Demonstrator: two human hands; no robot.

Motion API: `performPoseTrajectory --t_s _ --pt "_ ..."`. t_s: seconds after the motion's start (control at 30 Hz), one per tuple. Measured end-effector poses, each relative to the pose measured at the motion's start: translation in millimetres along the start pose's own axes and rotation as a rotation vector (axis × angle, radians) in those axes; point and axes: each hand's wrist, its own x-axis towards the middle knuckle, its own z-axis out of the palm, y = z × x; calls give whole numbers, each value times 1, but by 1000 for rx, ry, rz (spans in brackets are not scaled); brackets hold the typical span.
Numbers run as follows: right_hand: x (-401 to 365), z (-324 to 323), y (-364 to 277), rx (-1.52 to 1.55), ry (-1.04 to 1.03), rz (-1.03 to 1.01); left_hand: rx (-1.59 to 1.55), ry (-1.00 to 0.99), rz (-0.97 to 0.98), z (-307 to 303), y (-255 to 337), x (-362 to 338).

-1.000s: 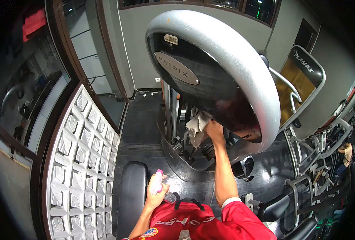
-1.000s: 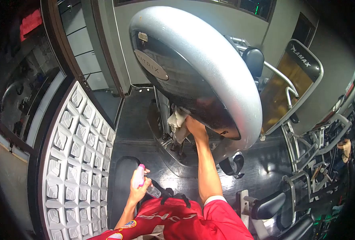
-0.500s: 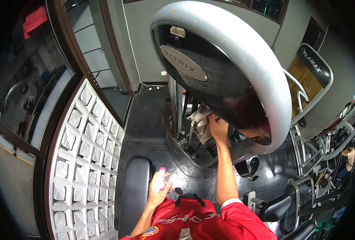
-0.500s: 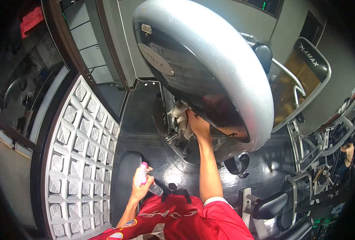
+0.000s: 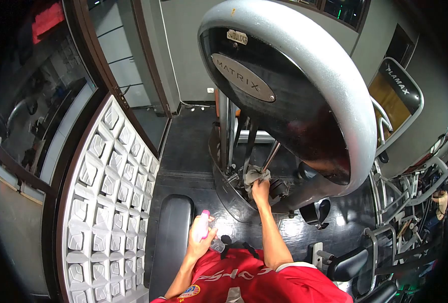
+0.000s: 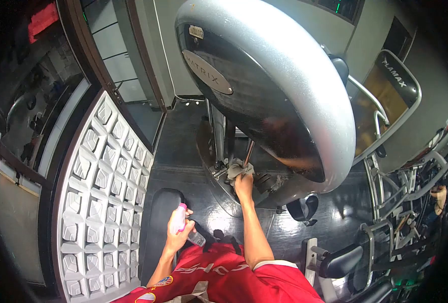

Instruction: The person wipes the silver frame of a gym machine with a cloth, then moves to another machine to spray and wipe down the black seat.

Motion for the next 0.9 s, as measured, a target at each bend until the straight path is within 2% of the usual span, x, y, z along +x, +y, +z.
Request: performPoseTrajectory --t_s 0.13,0.2,0.23,0.3,0.37,0.43,0.5,0.57,0.63,0.7,0.73,0.77,0.83,0.87,0.9 --pt "-6 -7 2 -104 -15 -50 4 -25 -22 0 1 -3" --pt "-16 -10 36 -374 -201 146 -12 -20 -10 5 9 -5" --pt "-20 -10 41 -371 -195 144 -27 -13 5 6 12 -5" --pt "-22 -6 52 -156 16 96 -28 -10 40 8 12 -5" --pt "-23 -18 8 -183 -31 134 -31 -4 65 6 10 -10" --pt "-19 -21 -12 -23 84 150 19 -34 -4 1 9 -14" --pt "-2 -18 0 158 170 103 -5 -11 11 -1 4 -16" --pt "20 -22 -84 250 231 50 -5 -2 22 -6 -3 -18" --pt "47 -20 -109 307 307 -116 -29 -15 -8 -9 -7 -18" --pt "68 -26 -124 312 224 -166 -69 19 -16 -9 -5 -18" --pt "72 -22 -156 342 289 -129 -68 19 -17 -8 -1 -17" --pt "71 -13 -156 342 290 -125 -64 14 -7 -6 3 -16" --pt "67 0 -139 21 555 -159 -55 -4 -3 -8 6 -19" --pt "47 1 -108 -136 388 -27 -57 -5 12 -8 5 -18" --pt "30 6 -91 -127 382 -101 -61 -1 26 -7 4 -17"
